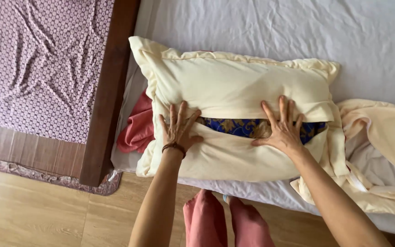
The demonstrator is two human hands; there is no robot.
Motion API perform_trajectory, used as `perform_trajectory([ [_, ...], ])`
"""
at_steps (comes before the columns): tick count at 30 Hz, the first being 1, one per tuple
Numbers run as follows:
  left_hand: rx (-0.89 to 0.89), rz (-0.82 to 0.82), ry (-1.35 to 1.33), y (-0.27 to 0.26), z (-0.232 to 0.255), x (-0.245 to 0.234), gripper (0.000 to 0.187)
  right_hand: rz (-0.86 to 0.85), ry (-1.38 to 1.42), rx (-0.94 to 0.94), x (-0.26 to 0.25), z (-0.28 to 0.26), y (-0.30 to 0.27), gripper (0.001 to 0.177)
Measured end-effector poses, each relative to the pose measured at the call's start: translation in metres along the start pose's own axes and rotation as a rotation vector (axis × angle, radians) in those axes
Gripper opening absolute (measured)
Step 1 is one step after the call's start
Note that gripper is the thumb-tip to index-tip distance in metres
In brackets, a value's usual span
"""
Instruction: Placing a decorative pillow into a cream zippered pillowcase on a bed.
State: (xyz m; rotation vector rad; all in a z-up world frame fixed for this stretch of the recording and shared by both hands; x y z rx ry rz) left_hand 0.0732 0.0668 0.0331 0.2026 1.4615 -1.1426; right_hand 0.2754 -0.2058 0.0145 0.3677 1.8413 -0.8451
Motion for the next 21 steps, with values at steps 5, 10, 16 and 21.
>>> perform_trajectory([
  [5, -0.046, -0.024, -0.034, 0.002, -0.012, 0.002, 0.098, -0.054, 0.056, 0.118, 0.002, 0.021, 0.007, 0.158],
  [10, 0.004, 0.220, -0.339, -0.011, -0.050, 0.039, 0.095, -0.083, 0.230, 0.300, 0.012, 0.085, -0.007, 0.163],
  [16, -0.338, 0.421, -0.919, -0.022, -0.110, 0.063, 0.060, 0.397, -0.099, 0.101, -0.038, -0.060, -0.018, 0.076],
  [21, -0.427, 0.362, -0.948, -0.024, -0.101, 0.042, 0.025, 0.391, 0.480, -0.297, -0.033, -0.244, 0.011, 0.015],
])
Point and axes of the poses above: each hand's wrist, its own y-axis towards the middle knuckle, its own x-axis out of the palm, z = x × y, the point moved 5 cm from there along y, towards the middle knuckle, and after that the axes turned 6 degrees about -x, right-handed, at the moved point
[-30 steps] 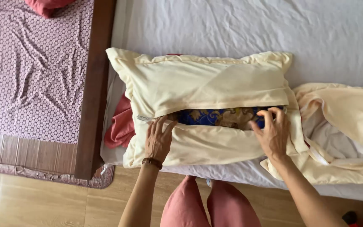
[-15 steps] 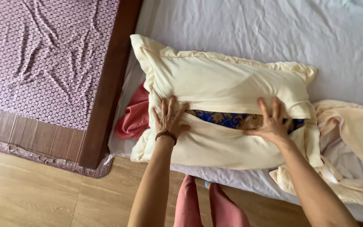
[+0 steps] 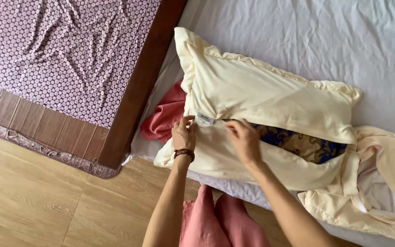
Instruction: Placing a decorative pillow into a cream zippered pillowcase on a bed.
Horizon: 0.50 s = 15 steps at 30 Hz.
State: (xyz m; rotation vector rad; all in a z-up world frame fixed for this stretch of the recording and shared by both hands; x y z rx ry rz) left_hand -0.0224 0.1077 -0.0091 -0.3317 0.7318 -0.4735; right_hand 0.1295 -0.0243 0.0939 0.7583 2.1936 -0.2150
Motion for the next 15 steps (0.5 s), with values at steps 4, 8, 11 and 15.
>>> perform_trajectory([
  [4, 0.009, -0.033, -0.046, 0.006, -0.010, 0.000, 0.026, -0.092, -0.014, -0.013, 0.062, -0.013, 0.028, 0.026],
  [8, 0.000, -0.064, -0.065, 0.004, -0.003, -0.006, 0.033, -0.176, -0.298, -0.052, 0.092, 0.014, 0.038, 0.032],
  [11, 0.014, -0.038, -0.059, -0.002, 0.005, -0.012, 0.040, -0.228, 0.030, 0.317, 0.080, 0.036, 0.038, 0.017],
  [15, 0.173, 0.053, -0.029, -0.007, 0.025, -0.018, 0.055, -0.119, 0.676, 0.586, 0.066, 0.052, 0.025, 0.018],
])
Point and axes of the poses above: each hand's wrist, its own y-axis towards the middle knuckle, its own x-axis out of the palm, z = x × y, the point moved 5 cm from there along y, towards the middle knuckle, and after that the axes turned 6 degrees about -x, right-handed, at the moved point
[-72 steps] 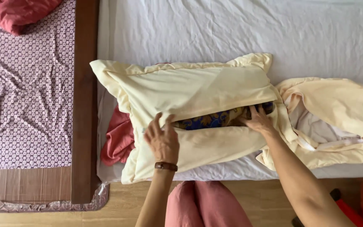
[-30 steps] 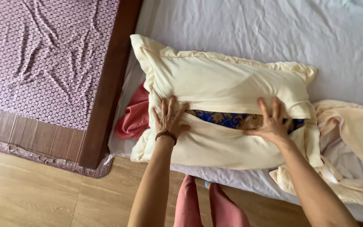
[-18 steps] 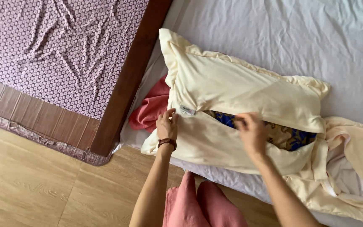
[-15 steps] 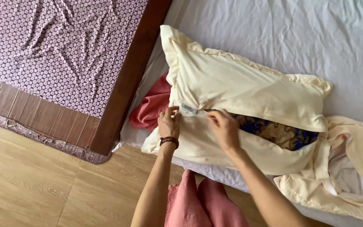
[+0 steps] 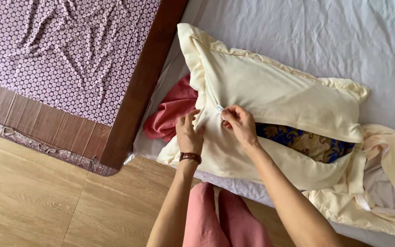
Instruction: Placing a decorative pillow into a cream zippered pillowcase on a bed.
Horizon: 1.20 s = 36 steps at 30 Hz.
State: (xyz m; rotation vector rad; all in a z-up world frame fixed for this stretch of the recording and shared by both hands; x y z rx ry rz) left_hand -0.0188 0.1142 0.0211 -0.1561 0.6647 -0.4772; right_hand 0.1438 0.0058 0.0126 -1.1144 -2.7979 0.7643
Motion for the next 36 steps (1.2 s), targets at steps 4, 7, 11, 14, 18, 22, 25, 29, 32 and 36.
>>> perform_trajectory([
  [4, 0.196, 0.009, 0.014, -0.003, 0.037, -0.005, 0.065, 0.021, 0.256, -0.142, -0.012, -0.012, -0.013, 0.020],
  [7, 0.259, -0.024, 0.012, -0.002, 0.051, -0.002, 0.068, 0.323, -0.101, -0.149, -0.038, -0.008, -0.031, 0.023],
  [11, 0.269, -0.018, 0.104, 0.007, 0.032, 0.020, 0.039, 0.245, -0.635, -0.216, -0.035, 0.008, -0.031, 0.022],
  [14, 0.268, -0.019, 0.119, 0.011, 0.025, 0.022, 0.023, 0.166, -0.588, -0.119, -0.025, 0.018, -0.012, 0.025],
  [18, 0.255, 0.001, 0.005, 0.005, 0.039, 0.005, 0.015, -0.081, 0.140, -0.014, -0.020, 0.029, 0.000, 0.028],
  [22, 0.216, -0.019, -0.040, -0.001, 0.038, 0.004, 0.017, -0.116, 0.233, 0.026, -0.010, 0.017, -0.001, 0.032],
  [25, 0.178, -0.023, -0.039, 0.001, 0.028, 0.010, 0.016, -0.109, -0.047, 0.032, -0.003, 0.004, -0.008, 0.029],
  [29, 0.170, 0.015, 0.037, 0.002, 0.029, 0.017, 0.015, 0.047, -0.518, -0.214, -0.017, -0.024, -0.028, 0.021],
  [32, 0.177, 0.074, 0.171, 0.003, 0.038, 0.012, 0.014, 0.001, -0.660, -0.255, -0.052, -0.035, -0.046, 0.019],
  [36, 0.129, 0.127, 0.360, 0.005, 0.038, 0.014, 0.014, -0.044, -0.704, -0.227, -0.148, -0.016, -0.084, 0.023],
])
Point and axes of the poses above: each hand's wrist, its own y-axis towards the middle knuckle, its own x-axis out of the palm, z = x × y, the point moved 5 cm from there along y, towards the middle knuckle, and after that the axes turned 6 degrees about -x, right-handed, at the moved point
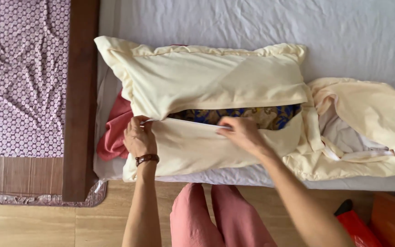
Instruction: Placing a decorative pillow into a cream zippered pillowcase on a bed.
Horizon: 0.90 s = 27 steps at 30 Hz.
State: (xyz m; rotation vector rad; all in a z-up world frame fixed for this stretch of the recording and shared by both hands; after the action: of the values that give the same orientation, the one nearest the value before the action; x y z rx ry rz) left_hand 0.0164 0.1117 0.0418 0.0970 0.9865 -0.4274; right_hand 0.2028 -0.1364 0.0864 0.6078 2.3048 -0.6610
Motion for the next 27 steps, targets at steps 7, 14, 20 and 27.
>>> perform_trajectory([
  [7, -0.093, -0.023, 0.150, 0.009, -0.009, 0.025, 0.016, -0.102, -0.736, 0.074, -0.130, 0.172, -0.091, 0.043],
  [14, -0.034, 0.161, 0.286, -0.033, 0.049, 0.025, 0.027, 0.122, -0.598, 0.019, -0.192, 0.155, -0.089, 0.024],
  [20, 0.468, 0.026, 0.118, -0.135, 0.208, 0.075, 0.036, 0.439, 0.302, 0.136, -0.198, 0.232, -0.109, 0.035],
  [27, 0.720, -0.334, -0.230, -0.236, 0.337, 0.173, 0.025, 0.403, 0.740, 0.526, -0.106, 0.376, -0.109, 0.034],
])
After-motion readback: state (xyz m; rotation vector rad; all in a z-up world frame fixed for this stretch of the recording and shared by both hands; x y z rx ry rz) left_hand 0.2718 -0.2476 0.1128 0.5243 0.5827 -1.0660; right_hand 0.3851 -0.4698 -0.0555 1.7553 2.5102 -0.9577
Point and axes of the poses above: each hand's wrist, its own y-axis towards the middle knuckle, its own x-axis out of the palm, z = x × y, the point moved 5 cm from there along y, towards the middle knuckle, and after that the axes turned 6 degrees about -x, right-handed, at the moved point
